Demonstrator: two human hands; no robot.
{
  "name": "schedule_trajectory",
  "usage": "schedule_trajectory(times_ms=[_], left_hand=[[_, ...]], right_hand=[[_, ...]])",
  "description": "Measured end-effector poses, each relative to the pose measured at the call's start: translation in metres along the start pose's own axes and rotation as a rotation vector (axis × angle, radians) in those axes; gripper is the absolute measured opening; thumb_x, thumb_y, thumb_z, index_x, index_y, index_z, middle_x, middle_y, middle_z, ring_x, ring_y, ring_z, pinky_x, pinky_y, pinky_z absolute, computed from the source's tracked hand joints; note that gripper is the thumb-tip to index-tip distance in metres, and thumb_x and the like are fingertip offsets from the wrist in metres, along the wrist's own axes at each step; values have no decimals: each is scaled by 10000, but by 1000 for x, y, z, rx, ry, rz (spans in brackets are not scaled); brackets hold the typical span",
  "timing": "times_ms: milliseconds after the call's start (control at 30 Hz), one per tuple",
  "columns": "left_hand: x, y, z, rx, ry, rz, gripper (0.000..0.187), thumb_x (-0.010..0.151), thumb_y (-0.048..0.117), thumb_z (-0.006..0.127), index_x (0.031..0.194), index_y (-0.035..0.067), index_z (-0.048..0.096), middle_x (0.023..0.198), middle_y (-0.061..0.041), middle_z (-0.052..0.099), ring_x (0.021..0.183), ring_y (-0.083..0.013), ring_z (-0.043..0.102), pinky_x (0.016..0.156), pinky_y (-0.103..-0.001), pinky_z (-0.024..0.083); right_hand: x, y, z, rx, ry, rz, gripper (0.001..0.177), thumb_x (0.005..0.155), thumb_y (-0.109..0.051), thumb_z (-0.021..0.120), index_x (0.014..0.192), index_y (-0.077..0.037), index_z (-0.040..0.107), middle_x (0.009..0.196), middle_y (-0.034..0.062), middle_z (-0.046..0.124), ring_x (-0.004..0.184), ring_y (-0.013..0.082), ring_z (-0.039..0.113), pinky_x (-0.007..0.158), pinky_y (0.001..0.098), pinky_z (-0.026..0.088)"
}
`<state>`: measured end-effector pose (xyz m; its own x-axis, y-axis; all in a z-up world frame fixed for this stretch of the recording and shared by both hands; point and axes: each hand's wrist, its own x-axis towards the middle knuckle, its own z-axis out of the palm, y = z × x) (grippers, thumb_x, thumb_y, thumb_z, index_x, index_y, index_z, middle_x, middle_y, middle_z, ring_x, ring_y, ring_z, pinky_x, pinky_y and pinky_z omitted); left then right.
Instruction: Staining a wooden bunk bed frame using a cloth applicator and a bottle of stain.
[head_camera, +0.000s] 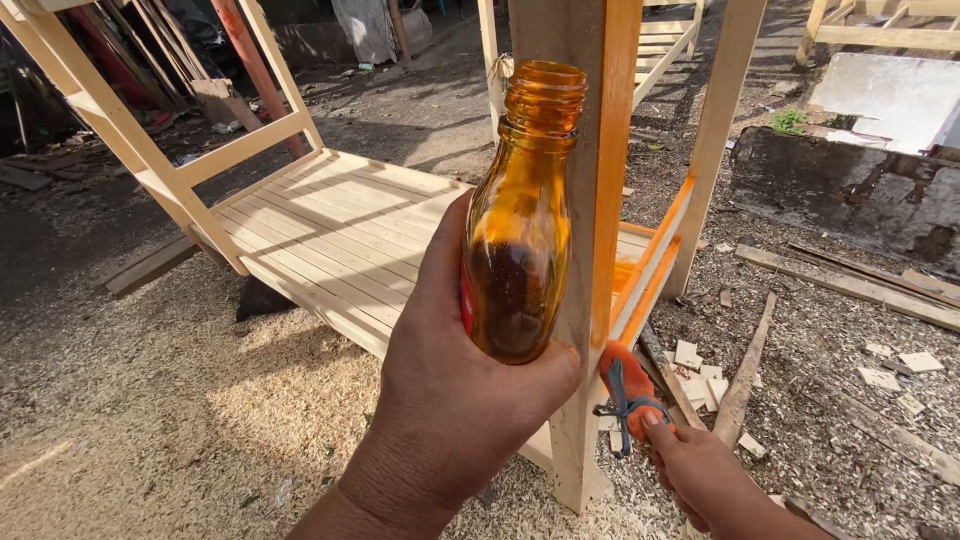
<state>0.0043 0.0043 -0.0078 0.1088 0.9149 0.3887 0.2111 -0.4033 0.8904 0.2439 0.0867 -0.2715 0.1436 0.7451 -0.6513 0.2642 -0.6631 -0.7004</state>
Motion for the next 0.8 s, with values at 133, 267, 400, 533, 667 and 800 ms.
schedule_trajectory(times_ms=[133, 267, 400, 533, 667, 800], left_hand=[[-2, 1, -1, 71, 7, -61, 1047, 741, 86, 725, 1612, 51, 146, 1252, -129, 649, 1153, -217, 700, 973, -337, 574], [-4, 2, -1, -9, -35, 17, 984, 749, 82, 718, 1587, 26, 205, 1262, -141, 644, 1176, -217, 727, 971, -345, 580], [-1, 2, 1, -37, -48, 45, 977, 761, 83, 709, 1588, 16, 192, 1263, -137, 632, 1172, -209, 763, 968, -338, 594], [-3, -1, 3, 2, -44, 37, 1056, 766, 82, 719, 1604, 17, 80, 1275, -134, 600, 1186, -210, 737, 948, -346, 589], [-3, -1, 1, -12, -70, 40, 991, 783, 88, 717, 1579, -8, 136, 1265, -159, 604, 1194, -228, 735, 957, -352, 583], [-7, 4, -3, 41, -55, -51, 1007, 795, 127, 718, 1596, 23, 116, 1236, -139, 644, 1143, -216, 773, 941, -326, 602]], right_hand=[[-65, -56, 1, 16, 46, -13, 560, 1026, -531, 541, 898, 9, 615, 583, 41, 434, 388, 144, 267, 366, 339, 225], [-139, -94, -4, 253, -6, -129, 509, 1034, -520, 532, 874, -38, 561, 581, 7, 356, 404, 116, 210, 367, 323, 168], [-179, -121, -6, 332, 33, -303, 540, 1049, -552, 529, 878, -42, 566, 581, 17, 424, 407, 114, 257, 355, 317, 214], [-115, -62, 16, 314, 8, -301, 535, 1001, -560, 531, 849, -49, 581, 570, 15, 418, 413, 106, 298, 363, 311, 254], [15, 48, 35, 217, -12, -39, 555, 974, -575, 587, 884, -30, 639, 608, 29, 455, 441, 119, 351, 394, 301, 287], [0, 28, 40, 43, -44, 28, 615, 978, -598, 583, 872, 5, 629, 608, 54, 474, 414, 147, 383, 380, 327, 295]])
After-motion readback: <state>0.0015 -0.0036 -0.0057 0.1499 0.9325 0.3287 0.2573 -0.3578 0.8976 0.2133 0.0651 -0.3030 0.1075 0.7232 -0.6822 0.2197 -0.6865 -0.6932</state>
